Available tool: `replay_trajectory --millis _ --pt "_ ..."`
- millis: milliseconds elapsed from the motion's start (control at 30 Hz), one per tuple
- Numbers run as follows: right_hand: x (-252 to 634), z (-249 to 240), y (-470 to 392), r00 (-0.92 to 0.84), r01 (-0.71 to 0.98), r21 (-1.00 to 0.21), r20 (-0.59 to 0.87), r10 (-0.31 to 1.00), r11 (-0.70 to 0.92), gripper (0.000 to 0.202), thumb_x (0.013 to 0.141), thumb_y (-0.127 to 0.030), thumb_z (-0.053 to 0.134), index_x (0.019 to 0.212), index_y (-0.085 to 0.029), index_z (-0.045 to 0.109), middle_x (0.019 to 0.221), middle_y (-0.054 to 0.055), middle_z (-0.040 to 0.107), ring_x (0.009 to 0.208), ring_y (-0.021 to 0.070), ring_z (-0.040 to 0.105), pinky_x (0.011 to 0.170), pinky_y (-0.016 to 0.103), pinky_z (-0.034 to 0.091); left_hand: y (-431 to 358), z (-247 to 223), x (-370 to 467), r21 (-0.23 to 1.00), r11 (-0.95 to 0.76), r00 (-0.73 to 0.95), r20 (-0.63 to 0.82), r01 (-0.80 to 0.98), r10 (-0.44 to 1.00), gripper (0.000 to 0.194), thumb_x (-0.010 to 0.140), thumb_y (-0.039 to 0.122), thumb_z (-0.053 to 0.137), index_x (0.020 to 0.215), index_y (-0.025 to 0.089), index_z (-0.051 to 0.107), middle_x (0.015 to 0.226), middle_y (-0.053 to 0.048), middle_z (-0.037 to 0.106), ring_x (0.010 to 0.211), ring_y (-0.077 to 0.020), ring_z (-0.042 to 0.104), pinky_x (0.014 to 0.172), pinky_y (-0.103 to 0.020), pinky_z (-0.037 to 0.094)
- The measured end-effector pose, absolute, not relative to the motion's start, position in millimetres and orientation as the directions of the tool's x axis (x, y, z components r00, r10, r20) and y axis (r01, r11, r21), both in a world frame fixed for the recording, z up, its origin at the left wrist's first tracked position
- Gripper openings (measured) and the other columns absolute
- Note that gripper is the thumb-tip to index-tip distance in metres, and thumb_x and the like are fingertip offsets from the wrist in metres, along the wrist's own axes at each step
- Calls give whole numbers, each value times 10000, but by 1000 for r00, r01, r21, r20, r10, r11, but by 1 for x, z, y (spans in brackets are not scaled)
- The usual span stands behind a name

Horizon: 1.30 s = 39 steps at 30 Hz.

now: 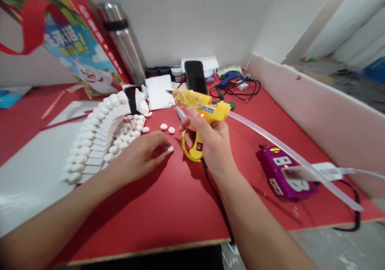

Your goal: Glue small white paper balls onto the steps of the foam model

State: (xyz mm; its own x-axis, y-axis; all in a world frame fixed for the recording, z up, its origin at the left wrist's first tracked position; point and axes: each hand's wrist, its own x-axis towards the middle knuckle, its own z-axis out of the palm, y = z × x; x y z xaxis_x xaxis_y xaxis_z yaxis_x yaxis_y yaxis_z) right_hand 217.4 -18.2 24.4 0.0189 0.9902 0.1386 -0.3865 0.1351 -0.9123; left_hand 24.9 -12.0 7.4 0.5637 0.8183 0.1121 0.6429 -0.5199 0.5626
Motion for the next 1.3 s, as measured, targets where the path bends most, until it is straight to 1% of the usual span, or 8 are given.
replay_trajectory --millis 67,167,267,367,500,733,1033,1300 --pt "217 24 -18 8 -369 -921 130 991 124 292 928 -403 707 727 -192 698 633 -2 612 455 93 505 452 267 346 -13 11 20 767 -335 467 52 547 883 103 918 272 641 912 173 670 858 -40 658 757 -173 593 699 -310 472" --pt "217 24 -18 7 -314 -941 130 991 126 294 913 -431 714 735 -198 699 637 1 615 444 100 497 437 267 358 -13 16 9 980 49 332 -113 194 936 203 847 305 768 1001 178 730 925 -39 724 767 -141 641 703 -262 509" --pt "216 22 -17 18 -297 -946 130 991 129 292 898 -449 725 739 -206 699 698 15 650 456 103 504 431 268 366 -15 18 1 922 339 289 -277 -190 916 270 757 232 855 1011 181 780 970 -43 753 815 -116 675 759 -221 554" --pt "215 22 -17 8 -304 -944 132 991 128 298 891 -448 732 734 -198 698 728 24 666 464 98 514 430 262 367 -19 19 -4 783 484 307 -385 -390 870 249 704 132 864 942 161 797 909 -45 750 787 -101 690 735 -176 580" --pt "214 22 -18 -78 -283 -958 69 995 45 312 870 -476 748 761 -187 707 739 24 672 457 86 500 433 259 372 -24 26 -16 765 479 232 -419 -431 878 198 749 67 790 919 170 794 947 -65 748 786 -115 705 698 -170 611" --pt "212 21 -20 -114 -310 -951 27 993 -9 275 845 -476 773 829 -205 730 806 41 713 476 100 504 440 279 392 -24 42 -54 865 160 -6 -185 -476 983 179 776 158 824 949 186 784 932 -32 707 742 -52 635 636 -68 554" --pt "208 23 -23 -170 -294 -955 12 985 -39 236 869 -428 752 827 -195 743 802 52 709 501 110 520 445 268 395 -25 21 -47 853 166 49 -164 -494 985 252 707 221 913 932 203 802 900 -13 708 688 -28 595 641 -83 540" --pt "202 18 -31 -331 -255 -961 -22 944 -111 299 867 -449 749 741 -180 710 703 28 626 516 113 522 442 251 381 -30 12 -38 845 279 126 -249 -457 960 238 802 168 836 1036 176 792 1013 -51 761 753 -64 680 768 -150 595"
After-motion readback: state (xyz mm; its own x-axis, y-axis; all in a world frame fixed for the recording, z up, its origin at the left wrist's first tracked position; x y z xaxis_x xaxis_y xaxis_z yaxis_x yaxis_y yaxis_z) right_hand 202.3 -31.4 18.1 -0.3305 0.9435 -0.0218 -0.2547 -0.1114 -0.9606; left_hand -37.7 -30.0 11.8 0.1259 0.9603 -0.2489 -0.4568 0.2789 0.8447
